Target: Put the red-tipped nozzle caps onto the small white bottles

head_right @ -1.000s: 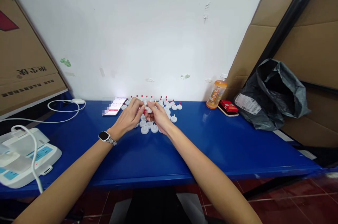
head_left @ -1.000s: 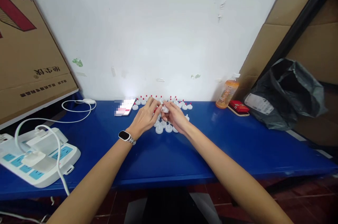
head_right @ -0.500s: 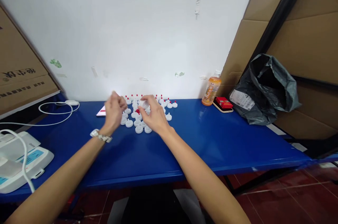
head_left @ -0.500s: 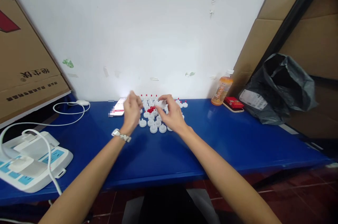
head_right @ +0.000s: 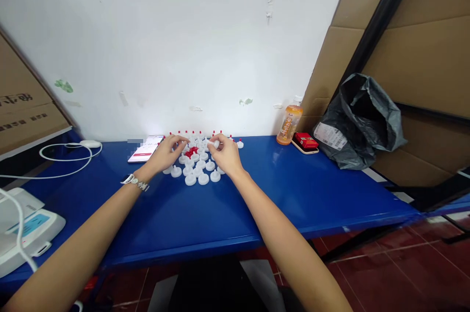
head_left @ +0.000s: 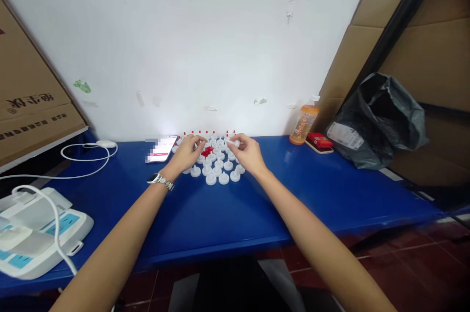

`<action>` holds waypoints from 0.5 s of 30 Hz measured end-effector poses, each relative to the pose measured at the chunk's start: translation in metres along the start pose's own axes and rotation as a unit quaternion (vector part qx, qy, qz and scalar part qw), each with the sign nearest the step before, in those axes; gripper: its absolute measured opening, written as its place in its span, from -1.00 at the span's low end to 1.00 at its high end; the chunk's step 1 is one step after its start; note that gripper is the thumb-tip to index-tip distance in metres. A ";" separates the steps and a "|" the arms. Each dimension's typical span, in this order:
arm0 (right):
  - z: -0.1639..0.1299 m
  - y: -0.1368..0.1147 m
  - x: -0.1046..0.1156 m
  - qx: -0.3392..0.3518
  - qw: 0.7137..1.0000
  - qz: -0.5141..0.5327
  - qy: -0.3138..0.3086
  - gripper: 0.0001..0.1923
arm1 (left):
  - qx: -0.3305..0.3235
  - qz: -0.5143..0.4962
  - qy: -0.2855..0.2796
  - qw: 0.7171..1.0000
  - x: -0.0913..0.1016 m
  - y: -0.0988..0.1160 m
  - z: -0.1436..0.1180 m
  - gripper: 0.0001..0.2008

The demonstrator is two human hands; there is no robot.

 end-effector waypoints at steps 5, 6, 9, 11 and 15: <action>0.003 -0.006 0.007 0.047 0.993 -0.087 0.067 -0.83 | -0.030 -0.021 -0.031 0.999 0.006 0.013 -0.024 -0.68; 0.005 -0.004 0.007 0.042 0.992 -0.099 0.059 -0.83 | -0.043 -0.010 -0.047 0.998 0.004 0.016 -0.027 -0.68; 0.011 0.002 0.002 0.024 0.993 -0.112 -0.010 -0.86 | -0.067 0.027 -0.085 0.994 -0.002 0.023 -0.032 -0.70; 0.012 0.004 0.000 0.018 0.989 -0.134 -0.050 -0.88 | -0.070 0.034 -0.097 0.992 -0.005 0.025 -0.033 -0.72; 0.012 -0.001 -0.001 0.044 0.963 -0.249 -0.093 -0.90 | -0.055 0.007 -0.114 0.992 -0.006 0.024 -0.032 -0.75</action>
Point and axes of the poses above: each hand's wrist, its own z-axis towards the middle knuckle, its own x-axis out of the back of the hand, y = z × x, the point moved 6 cm from there along z, towards the middle knuckle, and after that the axes turned 3 degrees about -z, right-handed, at the moved point
